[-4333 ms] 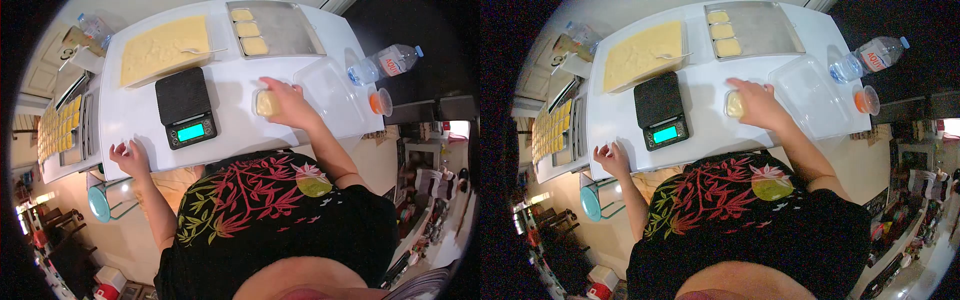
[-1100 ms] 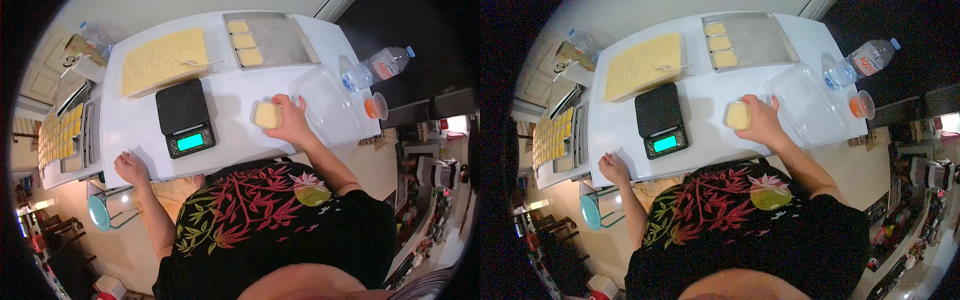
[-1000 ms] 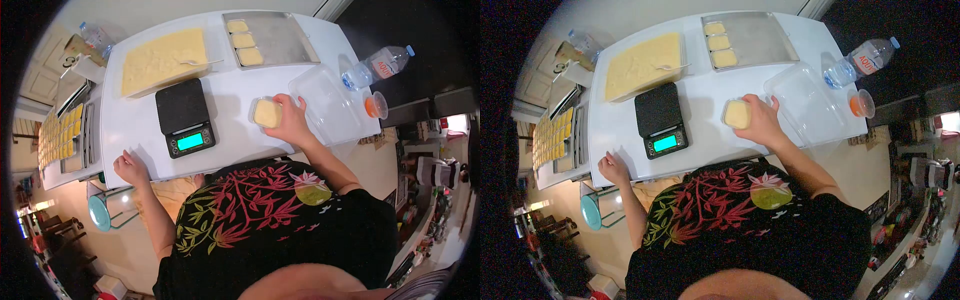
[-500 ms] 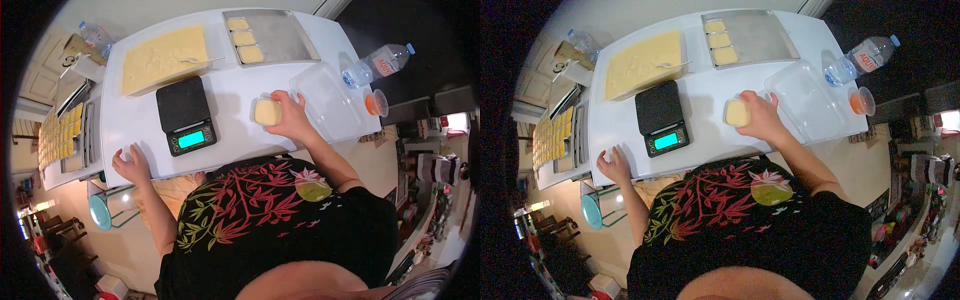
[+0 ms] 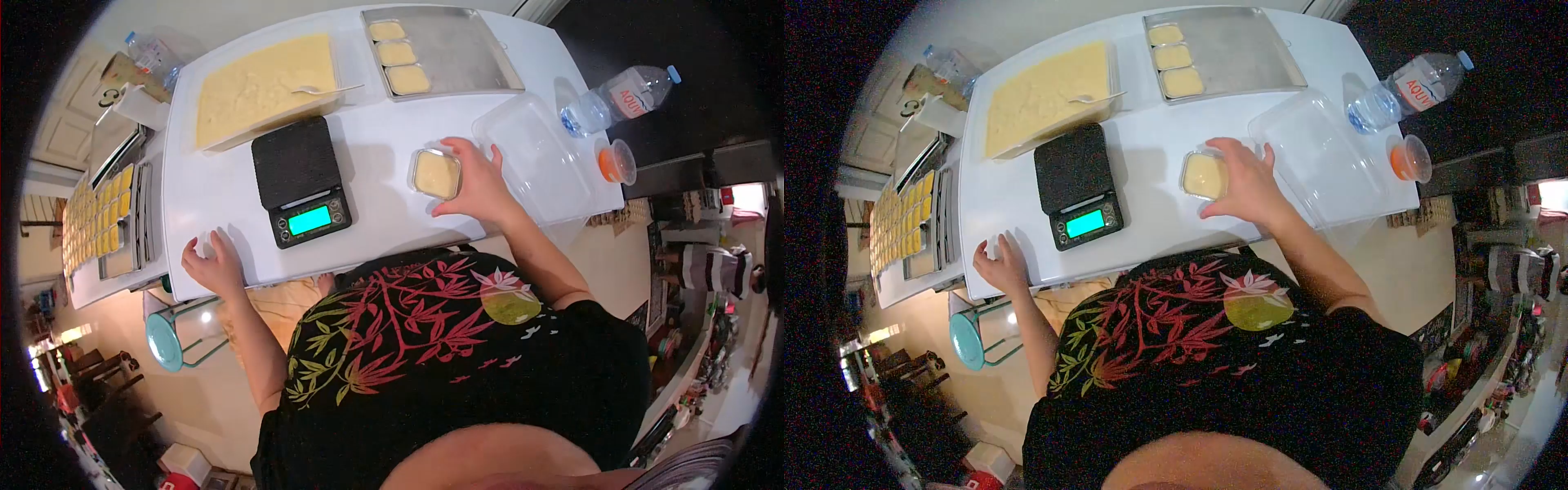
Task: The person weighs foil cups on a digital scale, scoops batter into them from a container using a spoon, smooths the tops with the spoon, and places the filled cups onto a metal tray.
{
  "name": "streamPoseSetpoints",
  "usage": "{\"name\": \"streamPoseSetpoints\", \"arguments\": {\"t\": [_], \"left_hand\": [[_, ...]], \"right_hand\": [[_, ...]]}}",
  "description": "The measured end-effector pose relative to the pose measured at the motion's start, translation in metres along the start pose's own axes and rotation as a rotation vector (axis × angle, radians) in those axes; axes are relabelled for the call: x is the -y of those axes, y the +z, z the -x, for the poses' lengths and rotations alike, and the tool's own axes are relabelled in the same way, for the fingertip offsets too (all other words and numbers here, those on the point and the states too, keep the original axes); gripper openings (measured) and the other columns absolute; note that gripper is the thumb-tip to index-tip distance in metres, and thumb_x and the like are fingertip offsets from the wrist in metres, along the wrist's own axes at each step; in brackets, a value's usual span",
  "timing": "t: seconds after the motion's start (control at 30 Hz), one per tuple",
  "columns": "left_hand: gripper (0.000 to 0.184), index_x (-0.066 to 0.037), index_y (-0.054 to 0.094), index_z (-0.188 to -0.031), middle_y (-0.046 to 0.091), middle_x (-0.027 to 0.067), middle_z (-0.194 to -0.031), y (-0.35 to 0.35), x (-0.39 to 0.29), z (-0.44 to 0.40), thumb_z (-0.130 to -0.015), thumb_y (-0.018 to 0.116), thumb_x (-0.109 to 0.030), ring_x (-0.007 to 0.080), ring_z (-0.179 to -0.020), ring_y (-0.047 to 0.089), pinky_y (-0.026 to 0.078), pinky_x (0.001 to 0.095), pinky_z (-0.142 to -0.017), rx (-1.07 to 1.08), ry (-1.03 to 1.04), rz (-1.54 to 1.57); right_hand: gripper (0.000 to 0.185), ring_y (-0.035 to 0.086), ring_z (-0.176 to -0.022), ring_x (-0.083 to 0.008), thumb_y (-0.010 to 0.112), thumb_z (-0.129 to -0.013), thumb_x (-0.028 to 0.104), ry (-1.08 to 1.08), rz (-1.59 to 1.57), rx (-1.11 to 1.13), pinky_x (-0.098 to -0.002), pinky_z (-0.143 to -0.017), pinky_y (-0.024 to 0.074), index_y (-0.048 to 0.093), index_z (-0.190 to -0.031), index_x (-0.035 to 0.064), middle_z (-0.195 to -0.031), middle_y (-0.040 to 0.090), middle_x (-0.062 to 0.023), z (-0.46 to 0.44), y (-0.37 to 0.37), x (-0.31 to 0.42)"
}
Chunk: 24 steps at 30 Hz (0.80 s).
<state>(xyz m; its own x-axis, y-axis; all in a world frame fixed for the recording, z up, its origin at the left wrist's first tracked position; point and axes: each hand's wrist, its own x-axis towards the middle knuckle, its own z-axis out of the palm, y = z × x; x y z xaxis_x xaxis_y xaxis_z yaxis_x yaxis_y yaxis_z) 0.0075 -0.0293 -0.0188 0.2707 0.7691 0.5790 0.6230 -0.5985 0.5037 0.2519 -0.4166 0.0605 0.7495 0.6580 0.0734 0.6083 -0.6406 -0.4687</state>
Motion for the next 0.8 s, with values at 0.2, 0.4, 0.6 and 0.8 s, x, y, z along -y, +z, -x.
{"name": "streamPoseSetpoints", "arguments": {"t": [0.2, 0.4, 0.6, 0.8], "left_hand": [[0.041, 0.001, 0.057, -0.104, 0.057, 0.0204, -0.102, 0.0, -0.003, -0.001, -0.08, 0.073, -0.028, 0.0375, -0.099, 0.054, 0.044, 0.045, -0.085, 0.001, 0.02, 0.013], [0.041, 0.002, 0.057, -0.105, 0.056, 0.0204, -0.104, 0.001, -0.003, 0.0, -0.08, 0.072, -0.027, 0.0376, -0.099, 0.054, 0.044, 0.0449, -0.086, 0.012, 0.019, 0.006], [0.04, 0.001, 0.057, -0.105, 0.055, 0.0197, -0.104, 0.002, 0.0, 0.001, -0.079, 0.072, -0.025, 0.0372, -0.098, 0.054, 0.045, 0.045, -0.085, 0.012, 0.005, 0.01], [0.037, 0.0, 0.057, -0.104, 0.055, 0.0189, -0.104, -0.001, -0.005, 0.001, -0.079, 0.071, -0.023, 0.0367, -0.098, 0.054, 0.045, 0.0445, -0.085, 0.042, -0.014, 0.024]], "right_hand": [[0.115, 0.052, -0.121, -0.0303, 0.092, -0.043, 0.041, 0.046, -0.14, 0.057, -0.0641, -0.104, 0.0206, 0.035, -0.139, 0.0143, -0.129, 0.053, -0.0131, -0.005, -0.008, -0.016], [0.109, 0.054, -0.117, -0.0319, 0.09, -0.048, 0.03, 0.033, -0.189, 0.136, -0.0579, -0.105, 0.0233, 0.033, -0.14, 0.0165, -0.125, 0.055, -0.0131, -0.01, -0.001, -0.01], [0.096, 0.045, -0.127, -0.035, 0.081, -0.058, 0.021, -0.084, 0.097, 0.133, -0.0605, -0.103, 0.0273, 0.032, -0.14, 0.022, -0.134, 0.046, -0.0135, -0.01, -0.006, -0.016], [0.097, 0.042, -0.129, -0.0364, 0.082, -0.061, 0.026, -0.017, -0.083, 0.061, -0.0622, -0.099, 0.0318, 0.031, -0.142, 0.0203, -0.14, 0.04, -0.0157, -0.005, -0.019, -0.011]]}}
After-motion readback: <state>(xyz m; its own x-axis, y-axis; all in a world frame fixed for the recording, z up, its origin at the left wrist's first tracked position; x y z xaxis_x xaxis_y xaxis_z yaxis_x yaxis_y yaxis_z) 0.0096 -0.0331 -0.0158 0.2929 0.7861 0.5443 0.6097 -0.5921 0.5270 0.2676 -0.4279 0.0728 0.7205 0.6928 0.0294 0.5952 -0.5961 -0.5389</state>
